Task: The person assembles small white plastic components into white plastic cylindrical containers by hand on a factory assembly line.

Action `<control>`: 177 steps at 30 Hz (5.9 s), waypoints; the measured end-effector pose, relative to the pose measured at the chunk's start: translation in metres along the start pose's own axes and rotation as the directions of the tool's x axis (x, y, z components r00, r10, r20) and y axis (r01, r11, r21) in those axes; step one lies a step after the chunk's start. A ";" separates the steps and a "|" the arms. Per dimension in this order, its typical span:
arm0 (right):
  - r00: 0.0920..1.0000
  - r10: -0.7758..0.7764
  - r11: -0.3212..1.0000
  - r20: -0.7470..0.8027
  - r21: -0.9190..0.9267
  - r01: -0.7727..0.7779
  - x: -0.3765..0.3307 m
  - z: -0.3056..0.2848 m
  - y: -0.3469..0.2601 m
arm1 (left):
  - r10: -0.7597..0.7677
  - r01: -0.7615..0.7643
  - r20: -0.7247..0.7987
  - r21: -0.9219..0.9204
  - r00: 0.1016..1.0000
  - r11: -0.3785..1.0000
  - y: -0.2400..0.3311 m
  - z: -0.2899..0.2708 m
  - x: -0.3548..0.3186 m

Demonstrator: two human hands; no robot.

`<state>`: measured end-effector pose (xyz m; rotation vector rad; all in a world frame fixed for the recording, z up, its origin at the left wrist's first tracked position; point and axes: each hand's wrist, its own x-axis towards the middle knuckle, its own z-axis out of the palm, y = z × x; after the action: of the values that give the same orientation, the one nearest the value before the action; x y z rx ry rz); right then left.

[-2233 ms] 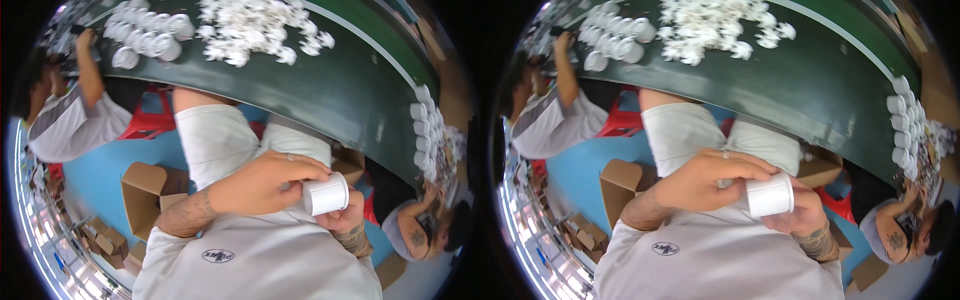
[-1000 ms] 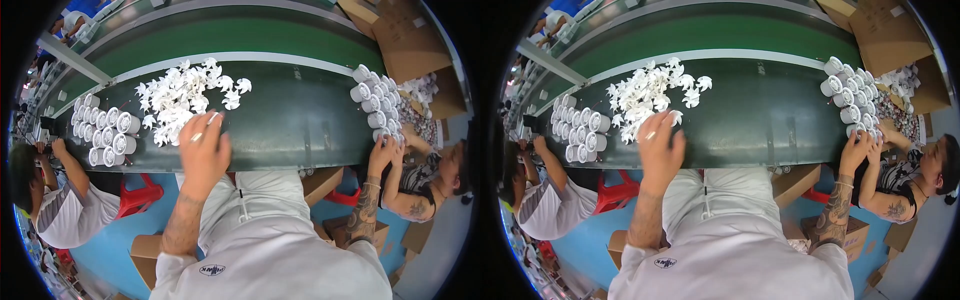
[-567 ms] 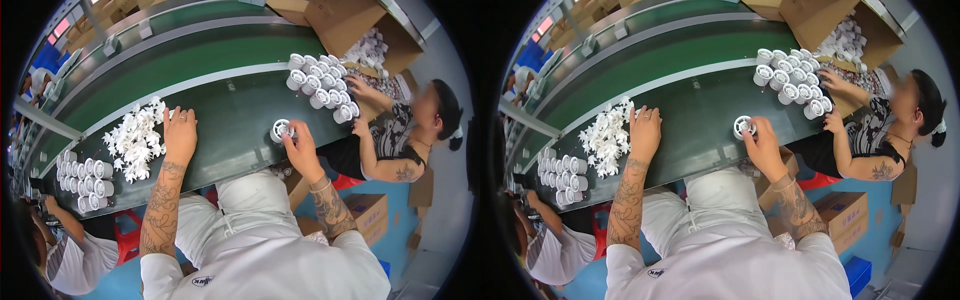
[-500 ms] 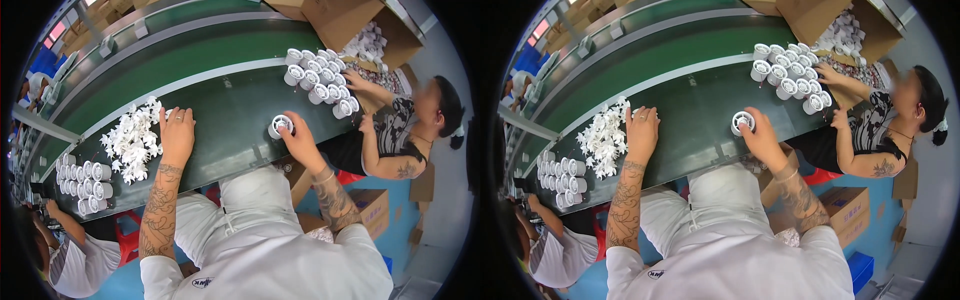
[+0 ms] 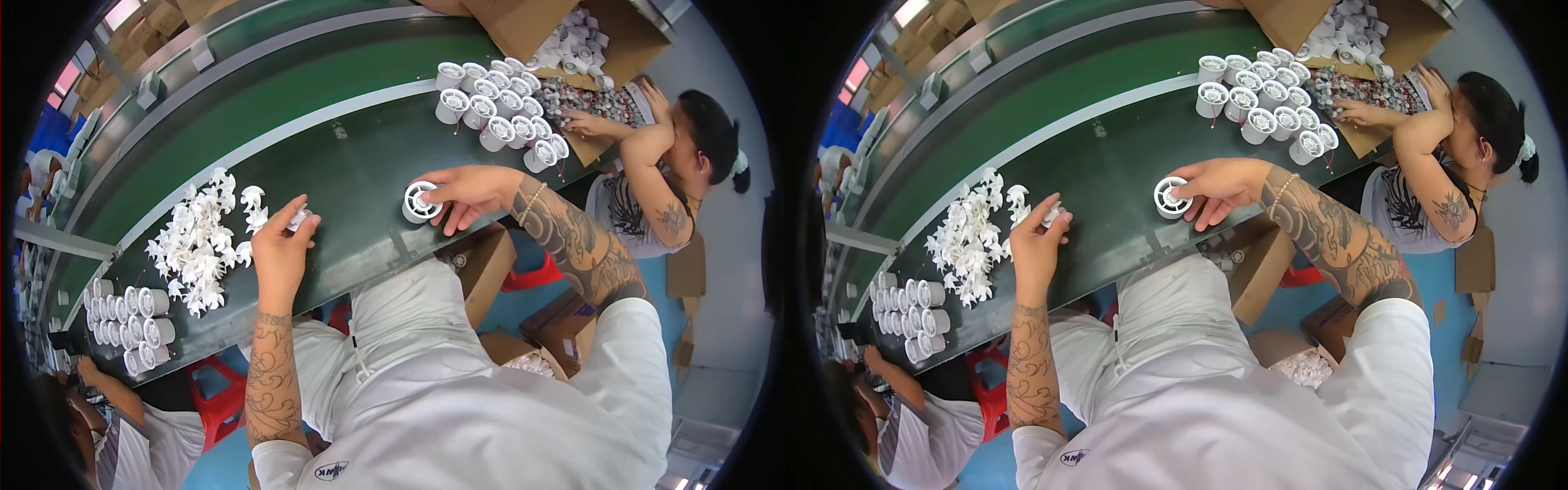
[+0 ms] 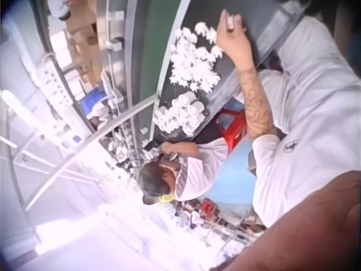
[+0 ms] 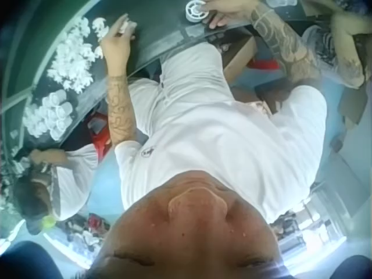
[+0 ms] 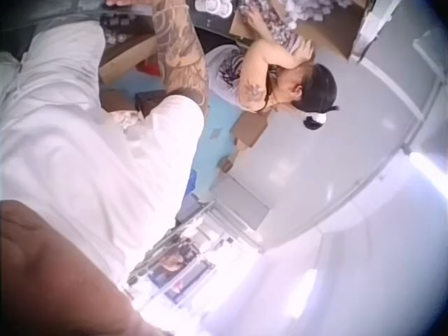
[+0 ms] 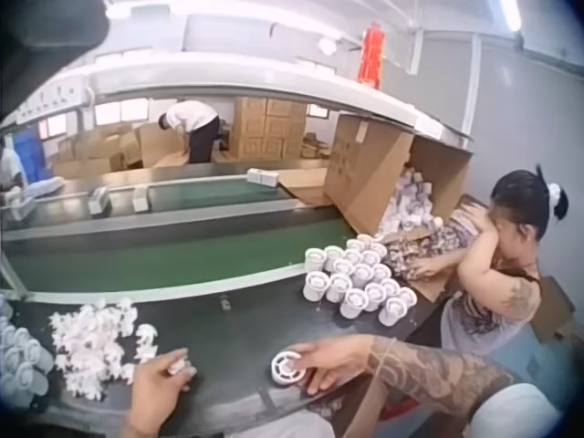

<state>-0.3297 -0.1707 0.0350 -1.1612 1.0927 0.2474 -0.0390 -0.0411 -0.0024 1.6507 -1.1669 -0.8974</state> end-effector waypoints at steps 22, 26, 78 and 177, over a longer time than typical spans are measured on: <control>0.994 0.109 0.992 0.016 0.054 -0.110 0.021 -0.001 -0.007 | -0.100 0.104 0.033 -0.475 0.994 0.874 -0.041 0.026 -0.035; 0.992 0.122 0.991 -0.013 0.053 -0.121 0.017 0.011 -0.013 | -0.107 0.097 0.006 -0.466 0.994 0.880 -0.039 0.025 -0.040; 0.748 -0.631 0.447 0.203 0.884 0.137 -0.011 0.218 0.131 | 0.161 -0.020 0.190 -0.584 0.969 0.812 0.007 -0.016 -0.178; -0.256 -0.674 0.714 -0.693 -0.700 0.015 0.010 -0.075 0.114 | 0.414 -0.827 0.716 0.469 0.562 0.311 0.127 0.276 0.219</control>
<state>-0.4428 -0.1868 -0.0416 -2.2053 1.9489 -1.3541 -0.2637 -0.3399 0.0111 1.2797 -2.6582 -0.1757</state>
